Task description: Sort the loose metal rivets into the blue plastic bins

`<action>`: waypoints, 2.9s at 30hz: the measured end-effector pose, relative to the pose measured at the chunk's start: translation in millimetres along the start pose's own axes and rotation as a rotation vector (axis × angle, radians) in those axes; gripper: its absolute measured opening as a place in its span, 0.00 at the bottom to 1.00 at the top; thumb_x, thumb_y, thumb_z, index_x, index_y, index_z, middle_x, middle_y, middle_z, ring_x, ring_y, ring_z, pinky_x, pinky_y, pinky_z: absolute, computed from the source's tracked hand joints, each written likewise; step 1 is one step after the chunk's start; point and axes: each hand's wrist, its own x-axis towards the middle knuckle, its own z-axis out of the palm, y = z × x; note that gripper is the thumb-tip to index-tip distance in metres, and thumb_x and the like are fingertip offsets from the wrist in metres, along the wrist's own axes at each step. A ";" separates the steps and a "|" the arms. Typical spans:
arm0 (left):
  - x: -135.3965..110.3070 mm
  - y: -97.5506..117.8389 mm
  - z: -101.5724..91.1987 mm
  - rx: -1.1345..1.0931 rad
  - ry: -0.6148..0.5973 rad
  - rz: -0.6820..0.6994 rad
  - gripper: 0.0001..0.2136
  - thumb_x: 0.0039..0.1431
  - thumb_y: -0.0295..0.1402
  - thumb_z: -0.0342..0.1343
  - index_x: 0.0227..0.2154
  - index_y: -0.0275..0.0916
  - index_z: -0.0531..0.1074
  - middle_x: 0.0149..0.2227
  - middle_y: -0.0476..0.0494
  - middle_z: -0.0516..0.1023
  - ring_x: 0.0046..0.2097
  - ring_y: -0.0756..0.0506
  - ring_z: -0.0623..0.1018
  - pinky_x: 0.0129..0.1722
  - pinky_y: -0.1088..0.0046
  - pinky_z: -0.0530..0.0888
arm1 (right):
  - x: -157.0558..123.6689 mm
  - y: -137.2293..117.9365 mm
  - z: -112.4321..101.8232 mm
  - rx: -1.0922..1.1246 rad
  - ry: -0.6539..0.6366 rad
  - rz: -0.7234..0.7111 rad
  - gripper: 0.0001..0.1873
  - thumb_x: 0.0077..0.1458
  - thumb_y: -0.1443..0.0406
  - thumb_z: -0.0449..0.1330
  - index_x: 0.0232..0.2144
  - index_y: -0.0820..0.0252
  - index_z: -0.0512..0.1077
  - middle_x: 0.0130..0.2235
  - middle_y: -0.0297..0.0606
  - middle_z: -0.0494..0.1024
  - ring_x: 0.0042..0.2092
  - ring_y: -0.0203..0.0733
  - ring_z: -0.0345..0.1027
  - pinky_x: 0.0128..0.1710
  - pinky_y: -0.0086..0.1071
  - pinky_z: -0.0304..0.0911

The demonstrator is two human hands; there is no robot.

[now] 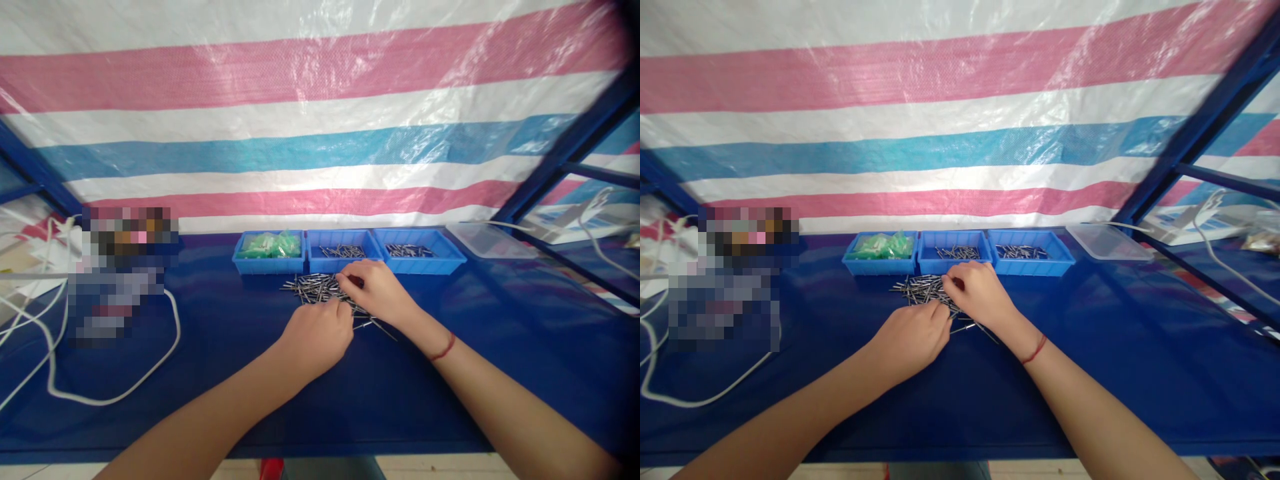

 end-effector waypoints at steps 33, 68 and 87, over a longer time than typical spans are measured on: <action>14.6 -37.1 15.5 -0.674 0.403 -0.236 0.08 0.65 0.36 0.45 0.34 0.39 0.65 0.34 0.48 0.72 0.36 0.48 0.72 0.36 0.73 0.66 | 1.6 -14.8 4.0 0.945 0.137 0.257 0.13 0.51 0.56 0.62 0.25 0.59 0.70 0.26 0.32 0.70 0.31 0.36 0.63 0.33 0.32 0.60; 9.9 -12.3 10.4 -0.231 0.128 0.168 0.10 0.62 0.40 0.52 0.35 0.41 0.75 0.34 0.46 0.76 0.38 0.46 0.72 0.37 0.68 0.61 | 4.5 73.3 -26.2 -0.268 0.657 0.376 0.13 0.54 0.62 0.55 0.39 0.62 0.74 0.39 0.48 0.73 0.44 0.53 0.63 0.47 0.47 0.52; 10.8 -52.7 -6.3 -0.304 0.375 -0.139 0.09 0.66 0.32 0.45 0.36 0.39 0.70 0.36 0.45 0.75 0.40 0.45 0.74 0.40 0.69 0.65 | -1.0 -11.8 -4.4 0.369 -0.077 -0.073 0.19 0.63 0.58 0.47 0.22 0.58 0.64 0.26 0.34 0.68 0.28 0.37 0.60 0.30 0.32 0.54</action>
